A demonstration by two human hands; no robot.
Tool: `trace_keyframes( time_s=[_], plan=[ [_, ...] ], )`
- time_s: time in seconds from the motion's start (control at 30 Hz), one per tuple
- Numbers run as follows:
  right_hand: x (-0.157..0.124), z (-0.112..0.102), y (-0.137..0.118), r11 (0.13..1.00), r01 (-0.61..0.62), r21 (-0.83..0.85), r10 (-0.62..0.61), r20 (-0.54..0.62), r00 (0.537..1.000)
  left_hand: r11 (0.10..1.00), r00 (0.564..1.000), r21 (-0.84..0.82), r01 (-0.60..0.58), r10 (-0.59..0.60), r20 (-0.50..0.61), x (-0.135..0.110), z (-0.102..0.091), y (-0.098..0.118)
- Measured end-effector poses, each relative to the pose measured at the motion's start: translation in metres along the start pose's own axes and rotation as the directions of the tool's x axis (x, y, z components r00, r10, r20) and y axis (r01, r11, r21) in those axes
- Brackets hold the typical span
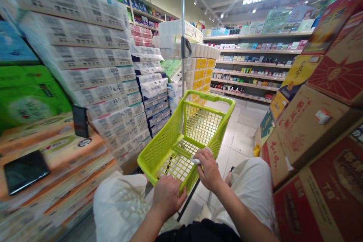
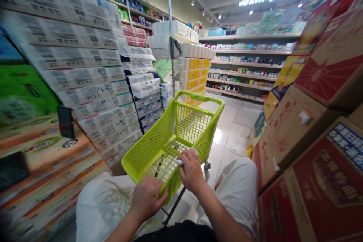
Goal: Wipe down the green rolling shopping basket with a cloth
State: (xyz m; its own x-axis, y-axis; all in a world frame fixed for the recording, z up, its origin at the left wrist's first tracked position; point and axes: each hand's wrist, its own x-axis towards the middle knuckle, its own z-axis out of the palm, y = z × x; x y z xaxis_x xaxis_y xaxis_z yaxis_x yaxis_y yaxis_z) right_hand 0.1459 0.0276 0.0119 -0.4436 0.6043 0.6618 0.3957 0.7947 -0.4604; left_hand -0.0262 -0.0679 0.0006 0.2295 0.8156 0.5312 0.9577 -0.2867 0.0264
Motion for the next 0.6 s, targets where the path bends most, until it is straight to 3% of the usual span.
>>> trace_keyframes(
  time_s=[0.2,0.33,0.47,0.6],
  plan=[
    [-0.027,0.020,-0.040,0.989,0.131,0.067,-0.136,0.087,0.987,0.999,0.999,-0.021,-0.031,0.030,-0.043,-0.001,0.001,-0.005],
    [-0.019,0.009,-0.023,0.981,0.185,0.062,-0.192,0.128,0.973,1.000,0.999,-0.001,-0.016,0.016,-0.034,-0.002,0.002,-0.005],
    [-0.001,-0.005,0.007,0.996,0.091,0.006,-0.091,0.047,0.995,1.000,0.999,0.008,0.002,-0.002,-0.032,-0.001,0.002,-0.002],
    [-0.008,0.002,-0.008,0.999,0.036,0.020,-0.037,0.026,0.999,1.000,0.999,0.013,-0.018,0.019,-0.035,-0.001,0.004,-0.002]
  ],
)
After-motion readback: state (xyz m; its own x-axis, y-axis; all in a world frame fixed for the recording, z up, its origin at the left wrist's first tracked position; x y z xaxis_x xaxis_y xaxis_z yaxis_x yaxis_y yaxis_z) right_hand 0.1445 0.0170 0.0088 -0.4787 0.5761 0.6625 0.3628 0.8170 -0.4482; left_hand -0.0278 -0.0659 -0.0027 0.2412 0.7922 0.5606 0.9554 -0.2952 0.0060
